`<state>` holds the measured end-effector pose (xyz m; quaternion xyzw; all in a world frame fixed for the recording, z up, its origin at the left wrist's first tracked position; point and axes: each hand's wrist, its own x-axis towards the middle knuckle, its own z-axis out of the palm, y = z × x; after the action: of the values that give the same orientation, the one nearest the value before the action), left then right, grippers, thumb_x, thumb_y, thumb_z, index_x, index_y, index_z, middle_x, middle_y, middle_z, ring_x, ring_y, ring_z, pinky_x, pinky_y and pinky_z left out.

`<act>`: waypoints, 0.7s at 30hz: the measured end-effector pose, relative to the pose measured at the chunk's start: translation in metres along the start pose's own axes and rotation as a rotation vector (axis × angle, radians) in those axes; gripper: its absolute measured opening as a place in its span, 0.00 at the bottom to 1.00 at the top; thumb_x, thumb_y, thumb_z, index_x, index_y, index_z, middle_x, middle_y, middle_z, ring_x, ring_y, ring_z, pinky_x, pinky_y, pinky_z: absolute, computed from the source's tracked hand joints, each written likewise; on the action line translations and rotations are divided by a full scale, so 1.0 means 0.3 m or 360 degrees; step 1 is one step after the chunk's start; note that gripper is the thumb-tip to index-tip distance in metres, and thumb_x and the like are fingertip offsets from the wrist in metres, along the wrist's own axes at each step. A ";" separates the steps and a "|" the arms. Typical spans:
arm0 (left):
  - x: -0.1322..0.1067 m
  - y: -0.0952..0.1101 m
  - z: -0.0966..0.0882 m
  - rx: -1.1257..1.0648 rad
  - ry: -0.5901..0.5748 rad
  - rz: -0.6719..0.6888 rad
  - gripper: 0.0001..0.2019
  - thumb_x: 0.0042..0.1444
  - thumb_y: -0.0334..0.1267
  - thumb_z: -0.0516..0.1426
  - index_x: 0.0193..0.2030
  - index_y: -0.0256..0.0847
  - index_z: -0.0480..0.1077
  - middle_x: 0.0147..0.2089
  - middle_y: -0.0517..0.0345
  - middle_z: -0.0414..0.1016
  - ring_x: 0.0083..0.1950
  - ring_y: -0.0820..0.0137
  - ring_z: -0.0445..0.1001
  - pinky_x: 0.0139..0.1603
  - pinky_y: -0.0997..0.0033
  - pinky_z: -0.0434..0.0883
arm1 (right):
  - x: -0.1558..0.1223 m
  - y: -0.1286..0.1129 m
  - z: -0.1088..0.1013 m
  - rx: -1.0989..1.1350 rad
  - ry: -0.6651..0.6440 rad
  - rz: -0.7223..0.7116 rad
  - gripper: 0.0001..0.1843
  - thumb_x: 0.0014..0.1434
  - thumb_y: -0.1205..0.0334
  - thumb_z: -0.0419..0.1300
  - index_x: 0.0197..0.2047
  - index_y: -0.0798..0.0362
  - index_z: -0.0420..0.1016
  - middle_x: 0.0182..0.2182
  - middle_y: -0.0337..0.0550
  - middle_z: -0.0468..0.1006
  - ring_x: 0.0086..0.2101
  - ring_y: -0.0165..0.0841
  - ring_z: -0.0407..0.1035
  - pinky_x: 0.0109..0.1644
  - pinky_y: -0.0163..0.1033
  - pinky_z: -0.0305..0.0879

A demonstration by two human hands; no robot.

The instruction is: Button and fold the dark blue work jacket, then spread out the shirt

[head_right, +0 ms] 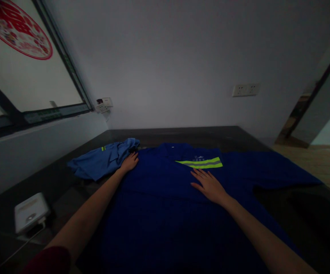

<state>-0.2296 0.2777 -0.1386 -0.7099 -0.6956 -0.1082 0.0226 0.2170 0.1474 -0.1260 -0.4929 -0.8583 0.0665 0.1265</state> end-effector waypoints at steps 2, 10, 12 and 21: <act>0.002 -0.001 -0.004 -0.0009 0.0012 -0.0007 0.26 0.62 0.42 0.42 0.64 0.34 0.56 0.68 0.42 0.54 0.68 0.57 0.51 0.65 0.54 0.52 | 0.000 -0.001 0.000 0.0011 0.0005 -0.0005 0.35 0.61 0.36 0.40 0.66 0.42 0.53 0.65 0.41 0.53 0.64 0.42 0.45 0.65 0.57 0.42; -0.026 0.023 -0.067 -0.0037 0.0086 0.0074 0.24 0.60 0.39 0.46 0.61 0.33 0.60 0.65 0.40 0.58 0.65 0.58 0.58 0.64 0.59 0.56 | -0.002 -0.011 -0.012 0.0012 -0.0017 0.0023 0.35 0.61 0.36 0.40 0.66 0.43 0.53 0.66 0.42 0.52 0.64 0.42 0.45 0.66 0.56 0.40; -0.039 0.057 -0.095 -0.0040 0.0086 0.0149 0.23 0.58 0.36 0.48 0.59 0.32 0.62 0.65 0.40 0.58 0.66 0.56 0.56 0.64 0.56 0.55 | -0.004 -0.015 -0.019 0.0009 -0.0029 0.0018 0.36 0.61 0.36 0.39 0.66 0.45 0.52 0.66 0.43 0.52 0.64 0.42 0.44 0.66 0.56 0.40; -0.189 0.552 -0.221 -0.0381 -0.0290 0.1100 0.18 0.60 0.39 0.48 0.56 0.43 0.65 0.60 0.52 0.68 0.63 0.60 0.62 0.65 0.51 0.52 | -0.006 -0.014 -0.046 0.0118 -0.0002 -0.0006 0.37 0.60 0.37 0.44 0.66 0.49 0.53 0.66 0.48 0.52 0.64 0.43 0.44 0.66 0.55 0.42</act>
<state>-0.0739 0.2046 -0.0649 -0.9071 -0.3965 -0.1111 -0.0872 0.2185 0.1435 -0.1119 -0.4863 -0.8562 0.0985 0.1442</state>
